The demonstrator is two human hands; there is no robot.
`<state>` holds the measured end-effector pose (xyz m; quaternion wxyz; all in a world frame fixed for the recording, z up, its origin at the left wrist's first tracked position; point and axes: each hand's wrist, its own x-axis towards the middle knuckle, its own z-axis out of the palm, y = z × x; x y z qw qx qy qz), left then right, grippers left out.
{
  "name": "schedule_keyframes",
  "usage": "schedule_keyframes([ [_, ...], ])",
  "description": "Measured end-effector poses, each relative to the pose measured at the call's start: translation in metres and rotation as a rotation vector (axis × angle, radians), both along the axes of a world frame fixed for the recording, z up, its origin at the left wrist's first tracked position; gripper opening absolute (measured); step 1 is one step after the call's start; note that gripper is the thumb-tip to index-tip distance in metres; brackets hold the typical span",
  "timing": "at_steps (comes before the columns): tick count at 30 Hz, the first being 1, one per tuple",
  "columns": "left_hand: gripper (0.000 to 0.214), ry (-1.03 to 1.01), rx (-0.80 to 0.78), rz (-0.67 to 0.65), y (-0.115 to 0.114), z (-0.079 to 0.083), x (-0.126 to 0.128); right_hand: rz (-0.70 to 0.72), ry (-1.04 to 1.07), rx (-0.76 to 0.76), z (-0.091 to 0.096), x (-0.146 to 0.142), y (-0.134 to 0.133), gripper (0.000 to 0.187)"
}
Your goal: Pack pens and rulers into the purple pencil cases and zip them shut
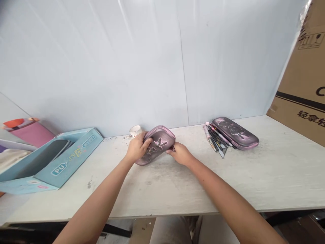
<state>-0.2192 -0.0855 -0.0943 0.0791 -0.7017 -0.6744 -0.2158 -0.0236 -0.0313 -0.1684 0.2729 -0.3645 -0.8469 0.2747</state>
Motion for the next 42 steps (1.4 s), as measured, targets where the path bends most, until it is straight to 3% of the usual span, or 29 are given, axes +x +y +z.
schedule_keyframes([
  [6, 0.046, 0.090, -0.035, -0.054, 0.004, -0.003, 0.016, -0.028, -0.259, 0.211, 0.002, 0.033, -0.001, 0.028],
  [10, 0.052, 0.184, -0.070, -0.141, 0.008, -0.008, 0.040, -0.026, -0.566, 0.576, -0.006, 0.074, 0.001, 0.021],
  [13, 0.057, 0.288, -0.099, -0.217, 0.008, -0.012, 0.060, -0.030, -0.655, 0.766, -0.003, 0.105, 0.007, 0.018],
  [15, 0.058, 0.349, -0.099, -0.258, 0.006, -0.015, 0.070, 0.005, -0.680, 0.876, 0.009, 0.121, 0.012, 0.018],
  [18, 0.057, 0.383, -0.061, -0.282, 0.002, -0.017, 0.078, 0.084, -0.754, 1.044, 0.045, 0.126, 0.017, 0.017],
  [21, 0.055, 0.370, -0.010, -0.277, -0.003, -0.020, 0.083, 0.252, -0.816, 1.175, 0.086, 0.106, 0.015, 0.016],
  [24, 0.055, 0.306, 0.043, -0.251, -0.009, -0.025, 0.088, 0.400, -0.847, 1.247, 0.114, 0.068, 0.005, 0.014],
  [27, 0.050, 0.207, 0.094, -0.204, -0.014, -0.033, 0.094, 0.489, -0.835, 1.246, 0.122, 0.037, -0.008, 0.014],
  [30, 0.043, 0.130, 0.136, -0.169, -0.017, -0.040, 0.096, 0.449, -0.788, 1.124, 0.113, 0.031, -0.015, 0.016],
  [33, 0.040, 0.081, 0.152, -0.178, -0.017, -0.043, 0.096, 0.252, -0.684, 0.887, 0.092, 0.041, -0.018, 0.025],
  [37, 0.032, 0.046, 0.114, -0.214, -0.014, -0.043, 0.094, -0.068, -0.380, 0.609, 0.053, 0.043, -0.029, 0.038],
  [39, 0.029, 0.061, 0.094, -0.235, -0.012, -0.042, 0.091, -0.148, -0.314, 0.565, 0.038, 0.036, -0.034, 0.042],
  [42, 0.030, 0.088, 0.070, -0.243, -0.013, -0.037, 0.078, -0.226, -0.360, 0.615, 0.026, 0.023, -0.036, 0.045],
])
